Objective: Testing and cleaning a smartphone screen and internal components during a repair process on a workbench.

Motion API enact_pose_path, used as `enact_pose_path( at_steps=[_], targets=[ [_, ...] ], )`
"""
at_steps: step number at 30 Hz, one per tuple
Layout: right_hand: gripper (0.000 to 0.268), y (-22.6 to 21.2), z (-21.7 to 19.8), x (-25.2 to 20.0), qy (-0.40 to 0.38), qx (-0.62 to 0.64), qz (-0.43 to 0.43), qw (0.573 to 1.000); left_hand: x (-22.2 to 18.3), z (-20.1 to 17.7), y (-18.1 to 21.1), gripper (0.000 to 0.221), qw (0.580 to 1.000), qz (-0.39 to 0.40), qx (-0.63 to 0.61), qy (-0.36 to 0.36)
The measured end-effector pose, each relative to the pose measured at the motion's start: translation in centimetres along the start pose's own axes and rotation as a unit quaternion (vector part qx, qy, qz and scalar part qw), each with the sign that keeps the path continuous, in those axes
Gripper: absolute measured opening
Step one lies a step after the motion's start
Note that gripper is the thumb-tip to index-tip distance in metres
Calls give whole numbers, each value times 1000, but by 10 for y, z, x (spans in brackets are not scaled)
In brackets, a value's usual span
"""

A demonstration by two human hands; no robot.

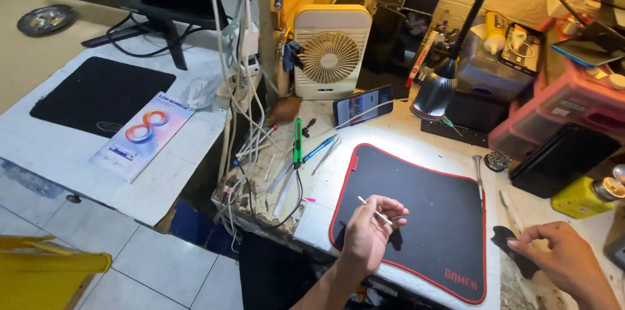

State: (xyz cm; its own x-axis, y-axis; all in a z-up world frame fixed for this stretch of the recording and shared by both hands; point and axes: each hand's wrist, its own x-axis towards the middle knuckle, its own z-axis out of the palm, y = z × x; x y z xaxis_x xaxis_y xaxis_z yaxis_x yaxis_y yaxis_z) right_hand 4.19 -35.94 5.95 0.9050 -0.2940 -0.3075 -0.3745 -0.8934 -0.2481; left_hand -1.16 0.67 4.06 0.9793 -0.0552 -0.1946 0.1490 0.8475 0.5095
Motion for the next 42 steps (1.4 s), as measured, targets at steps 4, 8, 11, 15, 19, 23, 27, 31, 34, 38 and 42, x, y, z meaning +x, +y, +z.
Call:
enact_pose_path(
  at_steps=[4,8,11,15,19,23,27,31,34,38,42],
  targets=[
    [26,-4,-19,-7,13,79,18,997,2,-5,-2,44,1000,-4,-8,-16],
    [15,29,-3,18,78,285,-47,954,1,-4,0,44,1000,-4,-18,-11],
    [18,17,1,7,123,320,-109,933,0,-3,-1,44,1000,-6,-15,-3],
    [35,-69,-6,-43,5,457,-207,865,4,-3,-1,43,999,-15,-33,7],
    [13,-206,-7,-115,-73,418,-319,847,68,-60,-85,42,999,-13,-39,17],
    [15,-331,15,-159,-260,265,-401,838,79,-54,-79,14,887,46,-387,-249],
    [29,-409,64,-151,-258,264,-385,846,-9,15,11,32,999,5,10,34],
    [40,-442,68,-150,-279,251,-340,862,-12,25,26,31,987,-79,67,122],
    [17,-451,77,-142,-277,263,-298,875,-17,31,37,28,984,-96,68,133],
    [21,-464,76,-138,-279,239,-286,885,-21,38,46,26,980,-128,65,140],
    [46,-475,96,-126,-260,225,-284,895,-19,34,40,16,984,-115,8,137]
  ],
)
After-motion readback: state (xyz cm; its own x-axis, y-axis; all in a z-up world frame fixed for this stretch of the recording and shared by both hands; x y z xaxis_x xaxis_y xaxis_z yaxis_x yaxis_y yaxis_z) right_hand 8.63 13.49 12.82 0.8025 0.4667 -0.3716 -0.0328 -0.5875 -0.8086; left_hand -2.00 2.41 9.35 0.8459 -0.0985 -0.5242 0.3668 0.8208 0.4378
